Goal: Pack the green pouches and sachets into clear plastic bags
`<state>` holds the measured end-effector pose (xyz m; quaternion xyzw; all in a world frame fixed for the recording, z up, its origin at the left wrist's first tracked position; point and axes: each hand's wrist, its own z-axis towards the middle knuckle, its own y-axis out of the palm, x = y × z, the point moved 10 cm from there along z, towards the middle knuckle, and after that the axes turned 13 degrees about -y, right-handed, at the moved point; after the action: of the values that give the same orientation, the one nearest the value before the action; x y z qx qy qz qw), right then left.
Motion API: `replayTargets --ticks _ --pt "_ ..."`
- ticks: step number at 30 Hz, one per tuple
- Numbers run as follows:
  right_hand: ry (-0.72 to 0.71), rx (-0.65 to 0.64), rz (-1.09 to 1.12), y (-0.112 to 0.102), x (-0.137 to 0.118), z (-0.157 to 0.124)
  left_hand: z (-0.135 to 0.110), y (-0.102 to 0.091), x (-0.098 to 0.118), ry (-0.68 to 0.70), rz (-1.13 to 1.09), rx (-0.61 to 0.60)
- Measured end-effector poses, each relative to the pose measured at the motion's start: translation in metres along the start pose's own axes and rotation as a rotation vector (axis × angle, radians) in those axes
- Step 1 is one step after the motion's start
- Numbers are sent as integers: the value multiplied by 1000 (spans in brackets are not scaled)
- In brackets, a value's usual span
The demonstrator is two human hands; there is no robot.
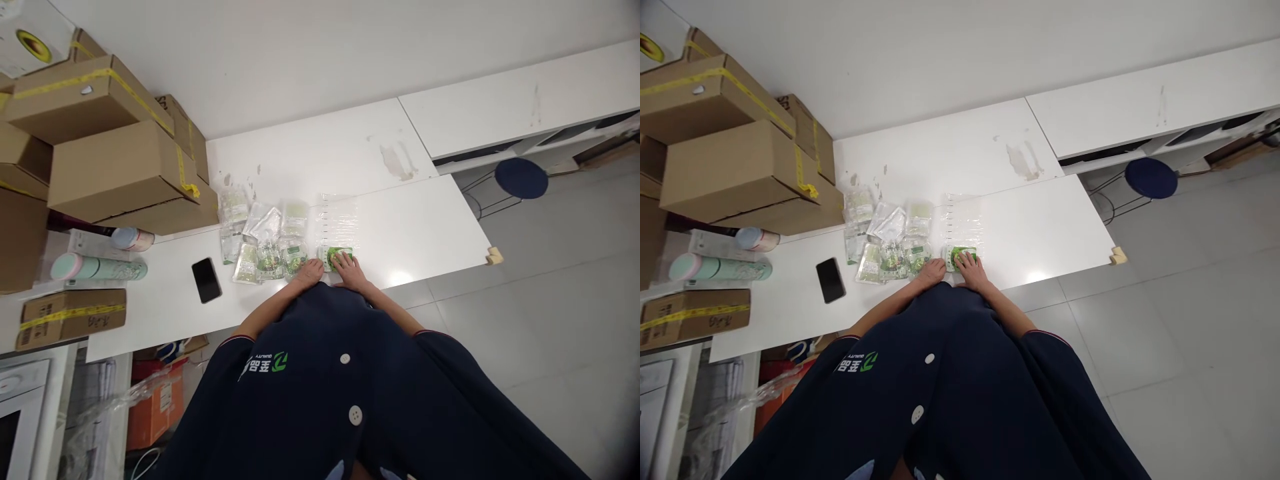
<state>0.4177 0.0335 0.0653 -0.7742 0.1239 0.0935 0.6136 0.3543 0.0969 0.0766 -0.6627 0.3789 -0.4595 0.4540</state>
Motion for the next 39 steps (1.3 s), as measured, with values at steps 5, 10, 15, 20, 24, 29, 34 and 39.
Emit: replayTargets --ticks 5,10,15,20,24,29,34,39 --pt "-29 -3 -28 -9 2 -5 -4 -15 5 1 -77 38" --pt "-97 -211 169 -28 9 11 -4 -38 -14 -185 -233 81" --pt "-85 -371 206 -38 26 49 10 -45 -51 -509 -407 95" --pt "-14 -360 114 -40 37 81 5 -44 -37 -479 -192 141" --pt "63 -191 -7 -52 37 81 -1 -16 -3 -204 21 -28" --pt "43 0 -60 -53 24 50 8 4 -6 -242 115 -107" --pt "-48 -14 -22 -17 15 12 18 1 1 -295 114 -87" --pt "9 12 60 -14 28 3 15 -10 -2 -337 -37 -163"
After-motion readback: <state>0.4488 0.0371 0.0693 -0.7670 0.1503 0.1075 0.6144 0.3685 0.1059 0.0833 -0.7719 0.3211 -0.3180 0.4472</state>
